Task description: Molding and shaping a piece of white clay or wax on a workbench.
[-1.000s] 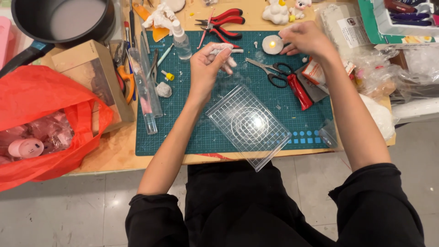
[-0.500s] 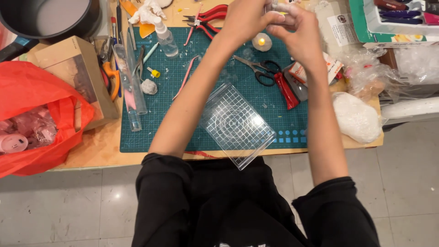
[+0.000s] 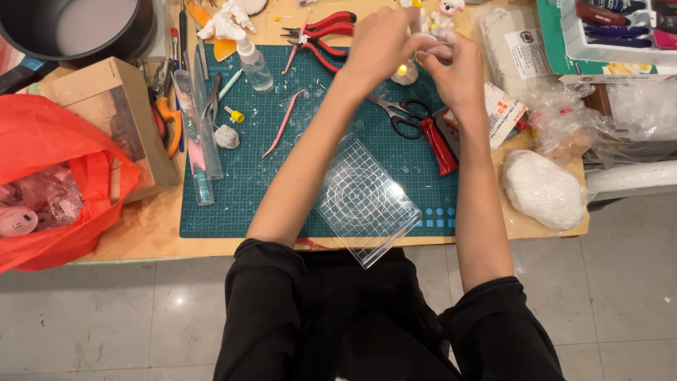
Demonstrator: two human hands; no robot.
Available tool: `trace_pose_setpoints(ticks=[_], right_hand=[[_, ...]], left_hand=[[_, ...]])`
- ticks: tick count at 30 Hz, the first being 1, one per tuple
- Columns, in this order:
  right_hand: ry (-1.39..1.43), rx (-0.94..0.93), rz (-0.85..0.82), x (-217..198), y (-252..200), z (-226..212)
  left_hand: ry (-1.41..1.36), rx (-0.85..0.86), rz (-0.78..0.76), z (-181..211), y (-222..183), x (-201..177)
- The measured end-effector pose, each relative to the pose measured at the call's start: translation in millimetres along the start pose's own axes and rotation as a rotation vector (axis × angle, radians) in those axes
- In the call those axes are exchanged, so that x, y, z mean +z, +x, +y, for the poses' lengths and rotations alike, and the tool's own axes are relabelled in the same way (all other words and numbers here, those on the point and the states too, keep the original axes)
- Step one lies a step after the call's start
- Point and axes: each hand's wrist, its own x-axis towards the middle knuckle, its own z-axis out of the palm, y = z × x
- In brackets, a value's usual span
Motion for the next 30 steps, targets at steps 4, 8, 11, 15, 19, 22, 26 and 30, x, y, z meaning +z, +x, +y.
trace_pose_setpoints(ticks=[4,8,11,15,19,22,26,30], right_hand=[[0.081,0.127,-0.023,-3,3,-2],[0.022,0.08,-0.09,-1,8,6],[0.019,0.012,-0.111,2,10,12],[0.07,-0.009,-0.109,3,9,9],[0.002,-0.04,-0.109,2,8,3],[0.007,-0.028,-0.122,2,7,3],[0.002,-0.036,-0.129,3,6,3],[-0.007,-0.047,-0.117,3,6,4]], left_hand=[[-0.121,-0.068,0.08,-16,-18,-20],[-0.05,-0.092,0.069,-27,-42,-18],[-0.048,-0.046,0.109,-33,-55,-12],[-0.072,-0.089,0.098,-42,-62,-13],[-0.081,-0.076,0.095,-45,-62,-10],[-0.103,-0.102,0.073,-42,-61,-12],[-0.076,-0.036,0.065,-32,-57,-20],[0.048,0.098,0.133,-21,-56,-20]])
